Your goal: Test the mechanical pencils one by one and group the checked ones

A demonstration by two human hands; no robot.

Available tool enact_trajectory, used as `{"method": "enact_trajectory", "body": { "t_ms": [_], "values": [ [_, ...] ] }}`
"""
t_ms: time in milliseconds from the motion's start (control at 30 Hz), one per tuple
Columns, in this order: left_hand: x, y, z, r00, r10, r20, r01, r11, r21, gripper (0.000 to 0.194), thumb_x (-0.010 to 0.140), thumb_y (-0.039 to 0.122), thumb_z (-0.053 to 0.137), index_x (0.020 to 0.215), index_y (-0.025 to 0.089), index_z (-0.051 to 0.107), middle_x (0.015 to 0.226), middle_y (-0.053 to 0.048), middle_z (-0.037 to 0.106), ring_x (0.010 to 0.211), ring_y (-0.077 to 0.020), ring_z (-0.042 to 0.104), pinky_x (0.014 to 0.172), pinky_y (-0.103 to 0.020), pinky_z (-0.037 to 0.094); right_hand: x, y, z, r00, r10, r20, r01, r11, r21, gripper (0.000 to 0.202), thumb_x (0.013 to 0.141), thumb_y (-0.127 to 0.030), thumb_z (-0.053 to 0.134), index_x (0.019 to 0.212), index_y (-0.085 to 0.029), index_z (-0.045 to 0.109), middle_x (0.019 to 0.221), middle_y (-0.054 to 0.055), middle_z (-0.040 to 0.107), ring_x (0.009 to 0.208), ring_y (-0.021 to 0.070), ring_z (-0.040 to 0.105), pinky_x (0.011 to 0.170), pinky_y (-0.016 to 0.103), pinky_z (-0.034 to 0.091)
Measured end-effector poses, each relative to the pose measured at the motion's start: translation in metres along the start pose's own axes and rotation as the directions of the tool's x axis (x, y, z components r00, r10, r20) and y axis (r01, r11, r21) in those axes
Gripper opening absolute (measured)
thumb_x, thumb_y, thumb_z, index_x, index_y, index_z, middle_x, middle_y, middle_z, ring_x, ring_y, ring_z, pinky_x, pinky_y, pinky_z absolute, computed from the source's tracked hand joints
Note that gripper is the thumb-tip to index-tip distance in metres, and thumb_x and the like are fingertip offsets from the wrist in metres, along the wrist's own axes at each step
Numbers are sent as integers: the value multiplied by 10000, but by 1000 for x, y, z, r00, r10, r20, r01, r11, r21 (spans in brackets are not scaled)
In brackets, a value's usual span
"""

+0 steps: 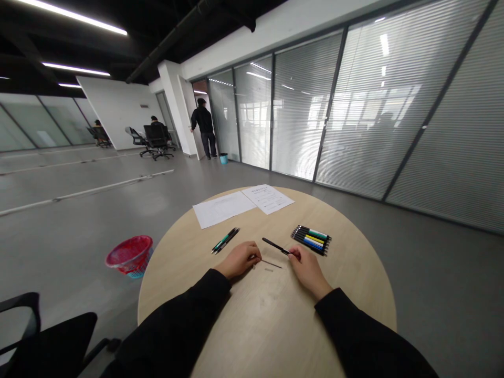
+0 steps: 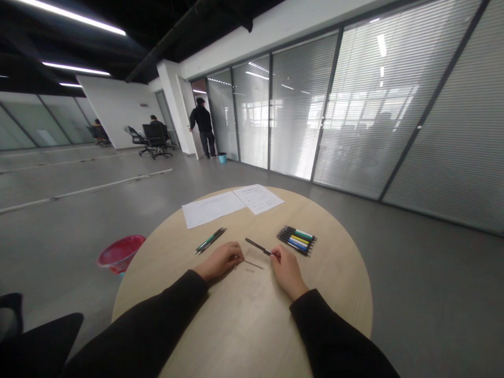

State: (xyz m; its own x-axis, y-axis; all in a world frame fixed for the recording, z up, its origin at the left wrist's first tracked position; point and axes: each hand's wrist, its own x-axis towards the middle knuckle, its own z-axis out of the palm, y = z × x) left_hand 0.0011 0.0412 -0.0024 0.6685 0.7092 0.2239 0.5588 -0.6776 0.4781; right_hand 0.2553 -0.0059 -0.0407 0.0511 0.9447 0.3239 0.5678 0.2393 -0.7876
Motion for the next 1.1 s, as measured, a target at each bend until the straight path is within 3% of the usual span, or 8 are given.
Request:
{"method": "enact_trajectory", "body": {
  "t_ms": [200, 433, 633, 1100],
  "values": [
    [-1, 4, 1, 1000, 14, -7, -14, 997, 77, 215, 944, 285, 507, 823, 197, 660, 878, -67, 628, 855, -193, 590, 804, -294, 455, 1, 3, 1, 1000, -9, -10, 9, 1000, 12, 144, 827, -277, 506, 826, -196, 625, 794, 38, 690, 741, 209, 621, 712, 304, 456],
    [-12, -5, -11, 990, -81, -119, 89, 994, 67, 188, 951, 251, 428, 878, 189, 590, 914, -66, 608, 837, -195, 562, 801, -326, 464, 1, -1, -2, 1000, -1, -27, 2, 1000, 27, 152, 832, -284, 502, 825, -198, 627, 794, 43, 691, 750, 216, 622, 714, 311, 456],
    [-22, -15, -15, 945, -207, -254, 227, 972, 52, 193, 964, 265, 383, 879, 199, 542, 879, -62, 612, 816, -206, 562, 777, -344, 462, 2, 0, -4, 999, 0, -41, 2, 999, 53, 172, 842, -300, 492, 857, -194, 628, 844, 58, 699, 798, 229, 631, 758, 333, 465],
    [-27, -14, -19, 882, -279, -381, 308, 951, 17, 165, 960, 266, 378, 893, 201, 514, 848, -49, 594, 803, -209, 572, 772, -348, 464, 7, 11, -8, 999, -2, -54, 6, 998, 69, 183, 855, -310, 493, 895, -193, 629, 881, 62, 699, 823, 232, 638, 783, 342, 474]
  ]
}}
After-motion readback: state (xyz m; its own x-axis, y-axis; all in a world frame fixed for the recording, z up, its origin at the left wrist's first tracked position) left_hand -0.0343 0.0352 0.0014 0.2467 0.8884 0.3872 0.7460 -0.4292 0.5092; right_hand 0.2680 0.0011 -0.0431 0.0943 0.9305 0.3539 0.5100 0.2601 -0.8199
